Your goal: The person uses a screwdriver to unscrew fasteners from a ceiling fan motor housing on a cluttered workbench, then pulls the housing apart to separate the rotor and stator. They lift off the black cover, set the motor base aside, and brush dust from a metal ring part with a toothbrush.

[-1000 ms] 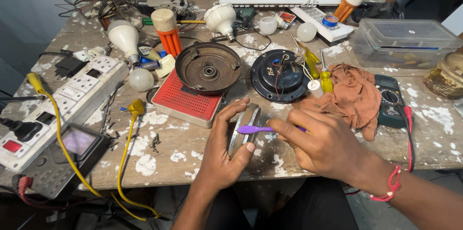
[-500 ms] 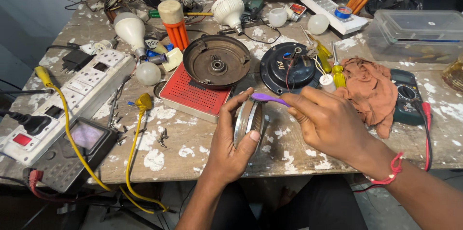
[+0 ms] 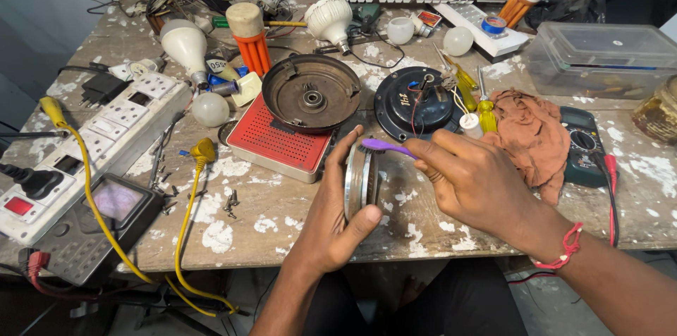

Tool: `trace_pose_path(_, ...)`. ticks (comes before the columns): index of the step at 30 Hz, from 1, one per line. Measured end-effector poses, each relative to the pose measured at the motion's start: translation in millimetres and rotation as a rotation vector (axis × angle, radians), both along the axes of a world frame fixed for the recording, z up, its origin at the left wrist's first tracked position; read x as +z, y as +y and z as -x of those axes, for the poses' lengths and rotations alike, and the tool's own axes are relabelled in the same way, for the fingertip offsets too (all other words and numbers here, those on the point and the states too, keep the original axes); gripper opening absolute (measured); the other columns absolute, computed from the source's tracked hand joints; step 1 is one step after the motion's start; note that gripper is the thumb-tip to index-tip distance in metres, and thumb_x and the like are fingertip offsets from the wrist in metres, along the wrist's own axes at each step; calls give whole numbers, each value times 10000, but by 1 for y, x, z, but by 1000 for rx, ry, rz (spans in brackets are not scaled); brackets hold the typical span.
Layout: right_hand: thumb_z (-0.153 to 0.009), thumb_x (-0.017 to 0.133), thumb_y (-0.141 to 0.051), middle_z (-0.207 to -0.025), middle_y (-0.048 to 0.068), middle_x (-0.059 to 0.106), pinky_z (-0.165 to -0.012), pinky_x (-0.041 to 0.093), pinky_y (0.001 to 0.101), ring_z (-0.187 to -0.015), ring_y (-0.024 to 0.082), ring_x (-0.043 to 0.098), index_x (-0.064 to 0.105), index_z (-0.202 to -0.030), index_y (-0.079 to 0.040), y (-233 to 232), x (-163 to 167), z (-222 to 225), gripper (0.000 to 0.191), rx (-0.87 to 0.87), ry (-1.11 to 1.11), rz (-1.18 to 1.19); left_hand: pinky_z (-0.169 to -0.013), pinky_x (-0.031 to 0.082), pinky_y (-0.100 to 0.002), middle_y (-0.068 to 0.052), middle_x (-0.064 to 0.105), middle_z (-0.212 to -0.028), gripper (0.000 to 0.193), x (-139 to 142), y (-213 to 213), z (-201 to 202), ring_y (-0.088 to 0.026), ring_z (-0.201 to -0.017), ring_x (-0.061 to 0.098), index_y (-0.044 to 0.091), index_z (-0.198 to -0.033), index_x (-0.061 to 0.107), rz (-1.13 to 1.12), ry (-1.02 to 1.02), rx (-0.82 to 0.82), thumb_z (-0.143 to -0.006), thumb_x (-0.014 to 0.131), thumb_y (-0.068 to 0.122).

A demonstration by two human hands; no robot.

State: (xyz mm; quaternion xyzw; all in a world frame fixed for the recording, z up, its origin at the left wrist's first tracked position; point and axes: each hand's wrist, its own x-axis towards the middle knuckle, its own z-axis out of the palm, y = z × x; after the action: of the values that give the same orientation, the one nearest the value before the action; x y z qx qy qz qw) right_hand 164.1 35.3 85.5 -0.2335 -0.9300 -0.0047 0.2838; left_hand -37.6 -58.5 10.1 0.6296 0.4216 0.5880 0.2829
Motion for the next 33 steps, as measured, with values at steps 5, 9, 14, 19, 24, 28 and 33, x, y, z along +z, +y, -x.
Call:
trace_pose_path(5, -845, 707, -51, -794, 105, 607, -556, 492, 448, -640, 320, 637, 714, -1121, -38, -5, 5, -1, 276, -35, -25, -1, -1245, 299, -502, -286, 338, -1664, 1001, 0, 1, -1, -415, -1539, 377, -12, -1631, 170, 34, -48, -37, -826, 607, 393)
trace_pose_path(9, -801, 706, -48, -809, 100, 584, -600, 511, 436, -698, 310, 644, 698, -1157, -39, -19, 3, -6, 357, 39, -54, -116, -1278, 276, -489, -295, 331, -1666, 956, -6, 2, -1, -423, -1562, 357, -18, -1630, 184, -30, 38, 68, -902, 634, 410)
trace_pose_path(14, -713, 700, -15, -776, 77, 555, -625, 520, 419, -707, 286, 636, 700, -1180, -85, -19, 7, -8, 472, 153, -125, -127, -1273, 298, -481, -273, 404, -1610, 912, -10, -2, 1, -406, -1540, 401, -12, -1605, 288, -76, 8, 112, -920, 654, 465)
trace_pose_path(19, -665, 676, 12, -803, 85, 597, -586, 516, 426, -699, 302, 645, 707, -1182, -85, -9, 11, -8, 527, 70, -114, -92, -1198, 399, -465, -231, 466, -1535, 982, -10, 1, 0, -367, -1454, 495, 20, -1571, 381, -23, 33, 159, -882, 628, 675)
trace_pose_path(24, -685, 641, 35, -818, 97, 601, -612, 525, 438, -706, 312, 644, 695, -1188, -66, -7, 8, -6, 516, 47, -82, -25, -1235, 332, -493, -253, 407, -1585, 1091, -10, 6, -3, -388, -1515, 407, 13, -1622, 341, -56, 112, 227, -884, 521, 796)
trace_pose_path(28, -719, 629, 41, -823, 108, 602, -628, 516, 453, -717, 322, 640, 693, -1191, -60, -2, 7, -4, 486, 31, -72, 14, -1319, 260, -494, -247, 336, -1705, 1040, -11, 5, -3, -381, -1619, 334, -9, -1674, 224, -93, 148, 178, -961, 472, 707)
trace_pose_path(33, -809, 653, 3, -819, 108, 596, -603, 500, 452, -713, 314, 642, 698, -1193, -57, -2, 5, -3, 391, 14, -26, 46, -1331, 201, -483, -246, 222, -1732, 956, -11, 4, -7, -373, -1620, 248, -15, -1632, 134, -72, -162, -45, -972, 611, 485)
